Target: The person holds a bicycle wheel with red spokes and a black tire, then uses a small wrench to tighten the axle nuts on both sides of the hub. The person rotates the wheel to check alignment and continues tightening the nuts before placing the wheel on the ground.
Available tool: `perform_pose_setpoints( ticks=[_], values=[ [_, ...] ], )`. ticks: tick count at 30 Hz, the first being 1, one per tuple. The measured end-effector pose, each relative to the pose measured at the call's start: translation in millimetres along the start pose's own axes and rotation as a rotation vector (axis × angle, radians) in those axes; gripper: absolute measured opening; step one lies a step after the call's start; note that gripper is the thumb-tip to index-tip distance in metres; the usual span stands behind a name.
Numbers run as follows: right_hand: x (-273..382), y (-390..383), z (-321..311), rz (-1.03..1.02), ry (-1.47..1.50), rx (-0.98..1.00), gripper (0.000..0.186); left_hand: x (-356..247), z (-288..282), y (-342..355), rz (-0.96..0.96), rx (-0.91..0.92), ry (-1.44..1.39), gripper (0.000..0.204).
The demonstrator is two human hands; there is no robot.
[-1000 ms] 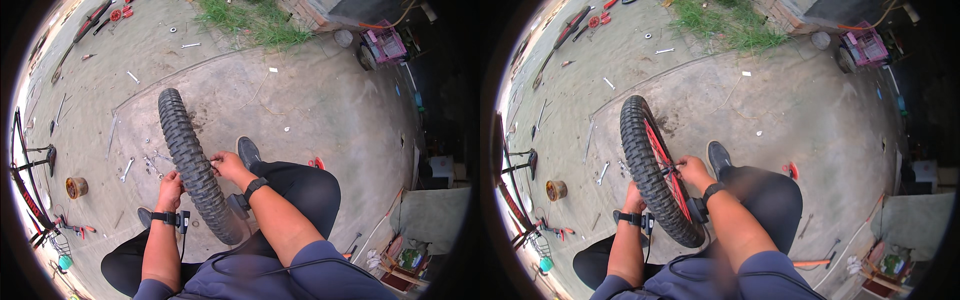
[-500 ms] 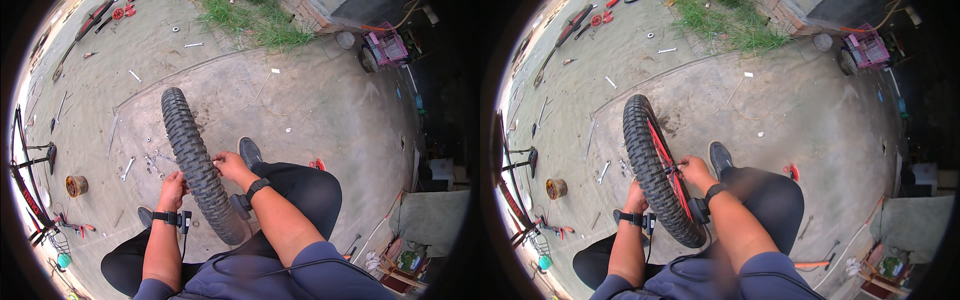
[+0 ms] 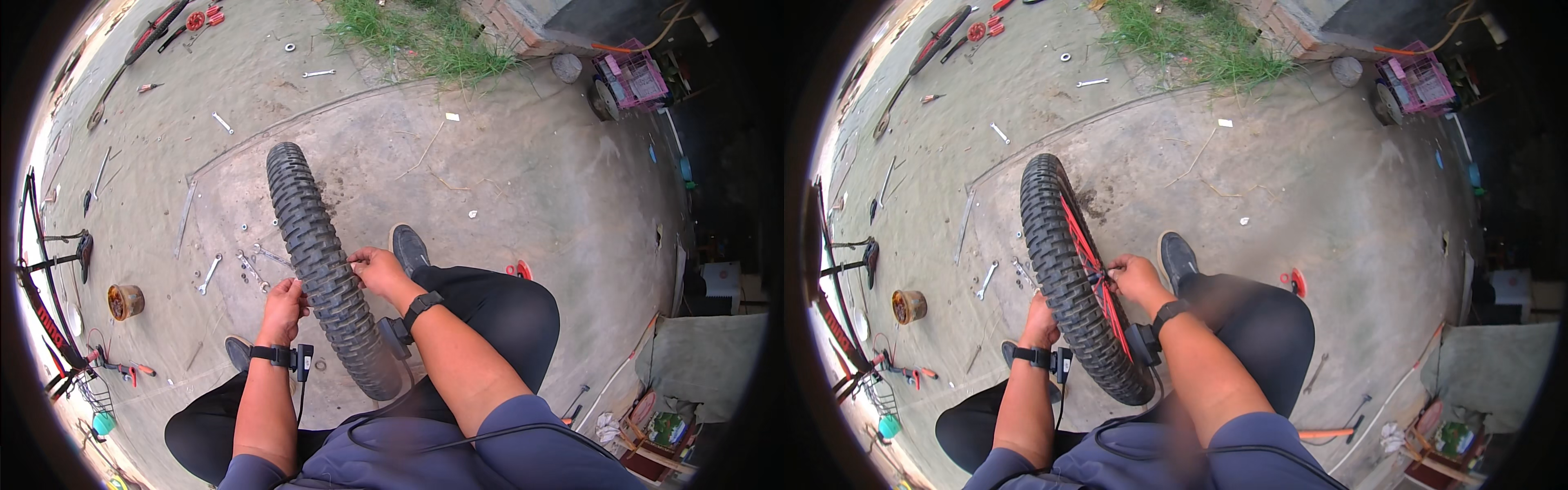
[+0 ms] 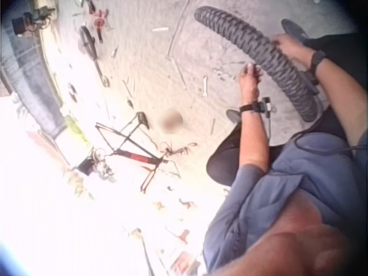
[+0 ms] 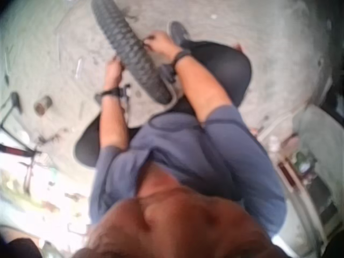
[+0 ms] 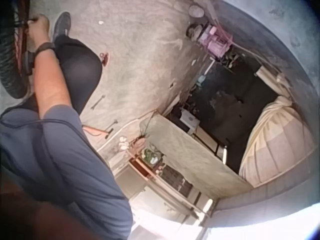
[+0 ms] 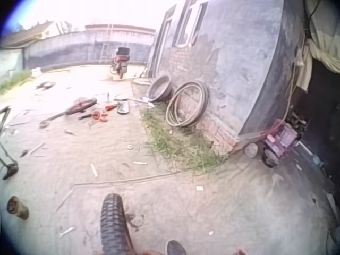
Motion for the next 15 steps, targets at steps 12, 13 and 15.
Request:
perform_pose_setpoints(
  ticks=[12,13,15],
  values=[
    [2.4,-1.8,-1.2,-0.007,-0.007,0.003,0.017,1.2,0.0,2.4,-0.007,0.017,0.017,0.021],
    [0.7,-0.7,-1.2,-0.02,0.009,-0.007,0.017,2.9,-0.2,3.8,0.04,0.039,0.025,0.022],
    [2.8,-2.9,-1.1,-0.041,-0.04,-0.006,0.018,4.4,-0.3,3.3,0.124,0.039,0.038,0.024]
  ],
)
Point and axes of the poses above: each hand's wrist, its own y-axis towards the middle knuckle, its own z-axis out of the palm, x = y × z, the point moved 1 cm from there along y, towards the middle knuckle
